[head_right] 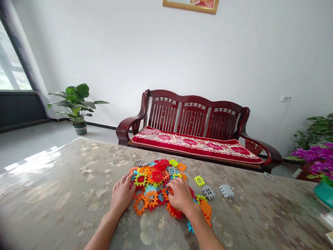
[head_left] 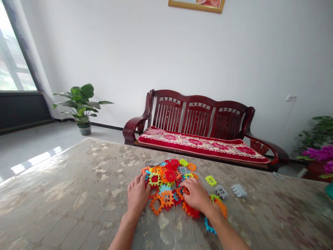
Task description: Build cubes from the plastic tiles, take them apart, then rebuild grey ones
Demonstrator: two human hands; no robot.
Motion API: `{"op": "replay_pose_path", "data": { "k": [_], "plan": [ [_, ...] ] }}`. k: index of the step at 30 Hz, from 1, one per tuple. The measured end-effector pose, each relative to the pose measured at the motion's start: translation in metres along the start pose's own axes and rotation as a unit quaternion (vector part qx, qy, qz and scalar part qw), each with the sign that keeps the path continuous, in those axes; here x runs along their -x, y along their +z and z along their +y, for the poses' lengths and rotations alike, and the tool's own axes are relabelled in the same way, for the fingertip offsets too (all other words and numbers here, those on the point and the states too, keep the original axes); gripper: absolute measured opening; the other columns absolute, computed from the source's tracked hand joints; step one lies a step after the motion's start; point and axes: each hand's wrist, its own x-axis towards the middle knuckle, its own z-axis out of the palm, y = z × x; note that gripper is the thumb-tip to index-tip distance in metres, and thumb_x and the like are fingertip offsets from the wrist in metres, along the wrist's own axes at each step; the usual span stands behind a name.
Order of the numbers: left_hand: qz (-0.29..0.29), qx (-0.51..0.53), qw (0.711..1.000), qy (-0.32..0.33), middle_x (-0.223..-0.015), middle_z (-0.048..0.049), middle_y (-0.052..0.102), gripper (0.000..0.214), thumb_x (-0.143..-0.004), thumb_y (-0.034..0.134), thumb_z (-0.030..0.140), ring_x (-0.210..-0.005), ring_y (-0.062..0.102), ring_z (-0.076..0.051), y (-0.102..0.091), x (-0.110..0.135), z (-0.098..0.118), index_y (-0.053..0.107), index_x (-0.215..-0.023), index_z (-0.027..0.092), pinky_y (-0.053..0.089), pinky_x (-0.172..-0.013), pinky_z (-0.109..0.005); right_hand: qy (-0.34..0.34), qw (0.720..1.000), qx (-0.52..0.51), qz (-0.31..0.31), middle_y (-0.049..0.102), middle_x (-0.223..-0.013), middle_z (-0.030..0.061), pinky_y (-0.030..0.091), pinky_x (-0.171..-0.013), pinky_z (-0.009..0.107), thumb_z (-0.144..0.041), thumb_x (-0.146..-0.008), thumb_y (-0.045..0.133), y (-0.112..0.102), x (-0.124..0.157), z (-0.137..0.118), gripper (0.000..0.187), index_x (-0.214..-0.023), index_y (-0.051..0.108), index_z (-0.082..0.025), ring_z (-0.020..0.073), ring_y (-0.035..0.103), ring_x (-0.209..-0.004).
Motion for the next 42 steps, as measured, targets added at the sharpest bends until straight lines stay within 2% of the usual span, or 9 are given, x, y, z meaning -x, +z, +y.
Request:
{"op": "replay_pose_path", "data": {
  "k": [6,11,13,15,20,25,30,35,42],
  "plan": [
    [0.003,0.02,1.0,0.005,-0.136,-0.0068,0.057,0.046,-0.087,0.043,0.02,-0.123,0.051,-0.024,0.0,0.001,0.0,0.058,-0.13,0.027,0.034,-0.107,-0.04,0.011,0.998,-0.016,0.063,0.058,-0.137,0.0051,0.033,-0.111,0.038,-0.013,-0.069,0.052,0.003,-0.024,-0.021,0.065,-0.133,0.057,-0.024,0.0247,0.048,-0.127],
    [0.006,0.045,0.999,0.024,-0.133,-0.0054,0.059,0.045,-0.085,0.046,0.016,-0.122,0.052,-0.024,0.004,-0.001,-0.004,0.062,-0.125,0.028,0.035,-0.106,-0.04,-0.045,0.999,-0.005,0.0,0.042,-0.152,0.0038,0.023,-0.117,0.043,-0.015,-0.068,0.054,0.013,-0.05,-0.048,0.079,-0.145,0.044,-0.024,0.0277,0.03,-0.141],
    [0.009,0.059,0.998,0.03,-0.133,-0.0055,0.059,0.044,-0.083,0.047,0.015,-0.123,0.052,-0.023,0.005,-0.002,-0.004,0.063,-0.122,0.027,0.036,-0.106,-0.04,-0.063,0.998,0.01,-0.027,0.045,-0.15,0.0032,0.026,-0.115,0.043,-0.016,-0.068,0.054,0.015,-0.055,-0.052,0.076,-0.142,0.047,-0.027,0.0284,0.033,-0.139],
    [0.014,0.075,0.997,0.034,-0.133,-0.0057,0.059,0.041,-0.083,0.047,0.015,-0.123,0.052,-0.023,0.005,-0.002,-0.003,0.064,-0.119,0.026,0.037,-0.106,-0.039,-0.064,0.997,0.022,-0.034,0.054,-0.14,0.0048,0.032,-0.11,0.039,-0.016,-0.07,0.053,0.015,-0.054,-0.052,0.067,-0.136,0.054,-0.028,0.0267,0.045,-0.13],
    [0.015,0.115,0.992,0.059,-0.125,-0.0036,0.062,0.032,-0.08,0.048,0.013,-0.117,0.055,-0.021,0.0,0.001,0.004,0.067,-0.102,0.025,0.04,-0.102,-0.036,-0.012,0.998,0.056,0.003,0.065,-0.118,0.0058,0.042,-0.093,0.031,-0.016,-0.075,0.053,0.011,-0.038,-0.039,0.045,-0.117,0.064,-0.028,0.0229,0.059,-0.111],
    [0.004,0.121,0.989,0.08,-0.106,-0.0008,0.068,0.022,-0.078,0.051,0.012,-0.103,0.06,-0.02,-0.003,0.004,0.007,0.068,-0.083,0.025,0.043,-0.094,-0.035,0.047,0.998,0.041,0.02,0.071,-0.111,0.0039,0.043,-0.092,0.03,-0.009,-0.077,0.046,0.009,-0.022,-0.017,0.04,-0.106,0.067,-0.026,0.0209,0.063,-0.105],
    [0.015,0.154,0.981,0.113,-0.103,-0.001,0.068,0.027,-0.075,0.05,0.008,-0.099,0.061,-0.019,0.003,0.002,0.005,0.068,-0.086,0.025,0.045,-0.093,-0.035,0.126,0.983,-0.088,0.098,0.07,-0.121,0.0029,0.045,-0.097,0.031,-0.018,-0.08,0.05,0.014,-0.018,0.007,0.042,-0.119,0.062,-0.026,0.0194,0.064,-0.111],
    [0.027,0.187,0.971,0.147,-0.107,-0.0014,0.067,0.032,-0.074,0.051,0.008,-0.103,0.061,-0.019,0.01,0.0,0.001,0.069,-0.091,0.027,0.046,-0.096,-0.036,0.145,0.936,-0.238,0.214,0.067,-0.123,0.0105,0.046,-0.101,0.036,-0.032,-0.079,0.05,0.017,-0.018,0.034,0.046,-0.122,0.06,-0.019,0.0217,0.063,-0.114],
    [0.003,0.228,0.956,0.182,-0.112,-0.0022,0.067,0.035,-0.076,0.049,0.011,-0.11,0.061,-0.018,0.01,0.0,0.002,0.066,-0.102,0.027,0.046,-0.1,-0.034,0.159,0.908,-0.222,0.317,0.065,-0.125,0.0118,0.04,-0.107,0.043,-0.046,-0.082,0.05,0.01,0.04,0.057,0.046,-0.117,0.064,-0.019,0.0266,0.058,-0.119]
  ]
}}
